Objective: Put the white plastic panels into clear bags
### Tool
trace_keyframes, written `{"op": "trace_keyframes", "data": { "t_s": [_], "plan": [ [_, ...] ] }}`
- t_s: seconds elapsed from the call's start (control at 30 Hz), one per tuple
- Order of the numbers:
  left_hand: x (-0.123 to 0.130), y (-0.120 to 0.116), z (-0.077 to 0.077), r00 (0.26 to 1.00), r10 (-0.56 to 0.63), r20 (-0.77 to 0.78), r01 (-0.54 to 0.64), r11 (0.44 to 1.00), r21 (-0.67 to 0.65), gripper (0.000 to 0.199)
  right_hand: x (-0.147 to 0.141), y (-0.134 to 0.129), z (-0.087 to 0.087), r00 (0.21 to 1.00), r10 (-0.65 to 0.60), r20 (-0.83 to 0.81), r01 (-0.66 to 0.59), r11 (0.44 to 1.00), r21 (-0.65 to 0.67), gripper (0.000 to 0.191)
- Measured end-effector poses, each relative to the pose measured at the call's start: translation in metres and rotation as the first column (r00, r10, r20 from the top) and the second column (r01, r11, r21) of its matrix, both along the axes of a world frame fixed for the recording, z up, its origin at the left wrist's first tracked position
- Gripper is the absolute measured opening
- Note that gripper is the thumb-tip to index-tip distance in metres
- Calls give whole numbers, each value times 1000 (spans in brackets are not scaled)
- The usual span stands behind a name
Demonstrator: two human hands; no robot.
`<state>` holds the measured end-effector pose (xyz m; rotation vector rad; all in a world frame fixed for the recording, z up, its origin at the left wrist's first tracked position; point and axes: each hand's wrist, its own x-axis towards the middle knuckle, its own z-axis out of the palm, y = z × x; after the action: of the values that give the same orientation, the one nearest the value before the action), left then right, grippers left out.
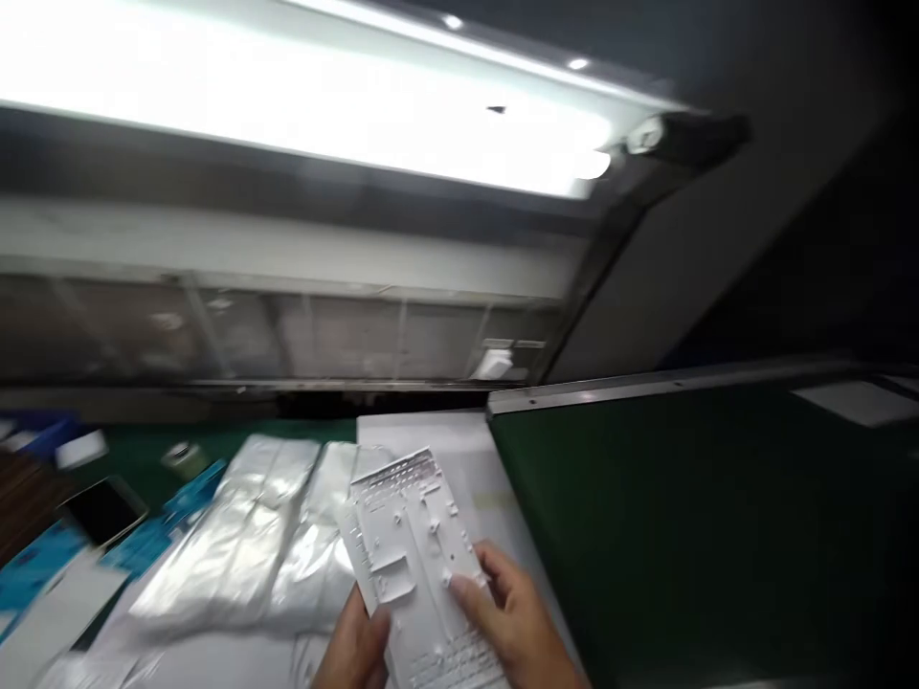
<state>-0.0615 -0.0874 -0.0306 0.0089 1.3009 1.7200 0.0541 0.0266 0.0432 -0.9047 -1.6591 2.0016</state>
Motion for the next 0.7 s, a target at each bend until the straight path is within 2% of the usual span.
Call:
{"op": "trace_keyframes", "data": {
  "t_s": [0.07,0.13,0.23,0.27,0.33,0.37,0.4,0.43,0.47,0.5,0.53,0.57,0.6,0.63,0.67,0.7],
  "plan": [
    [-9,-28,7,990,66,126,-88,981,171,102,-20,-50,-16,997,-4,81,1,1000,30,41],
    [-20,-54,11,962,118,247,-176,957,229,89,-31,-76,-29,986,-63,152,55,997,61,47],
    [-40,-94,13,917,184,354,-279,930,238,71,-29,-78,-34,955,-193,225,166,977,131,52],
    [-48,-108,12,910,193,367,-297,922,250,66,-24,-72,-29,940,-247,235,203,959,196,55],
    [-67,-133,9,913,159,376,-277,918,284,60,-15,-55,-8,916,-318,246,222,910,349,65],
    [-76,-145,8,919,115,377,-239,923,301,57,-12,-48,6,915,-301,268,172,894,414,68],
    [-85,-154,6,923,59,379,-188,930,315,54,-13,-44,21,925,-221,310,63,891,450,64],
    [-92,-161,5,923,-11,385,-124,938,323,51,-17,-43,35,927,-91,365,-96,881,464,54],
    [-97,-165,4,915,-87,394,-53,942,331,49,-24,-46,48,901,87,426,-296,840,454,42],
    [-100,-167,3,900,-170,402,22,938,346,47,-36,-52,57,829,282,483,-505,749,428,32],
    [-101,-167,2,878,-256,405,99,924,369,46,-50,-61,63,713,457,531,-687,608,399,26],
    [-99,-166,2,851,-345,395,181,900,397,46,-66,-72,65,561,600,570,-827,430,362,27],
    [-96,-164,2,823,-432,370,265,867,423,46,-82,-83,64,432,678,594,-899,269,347,33],
    [-93,-163,2,799,-503,330,340,830,442,46,-97,-94,61,328,721,610,-930,136,340,38],
    [-89,-163,3,786,-549,284,396,800,452,47,-110,-103,57,264,738,621,-936,42,349,42],
    [-87,-164,4,782,-576,238,436,779,450,46,-119,-110,52,260,731,631,-922,-6,387,43]
  ]
}}
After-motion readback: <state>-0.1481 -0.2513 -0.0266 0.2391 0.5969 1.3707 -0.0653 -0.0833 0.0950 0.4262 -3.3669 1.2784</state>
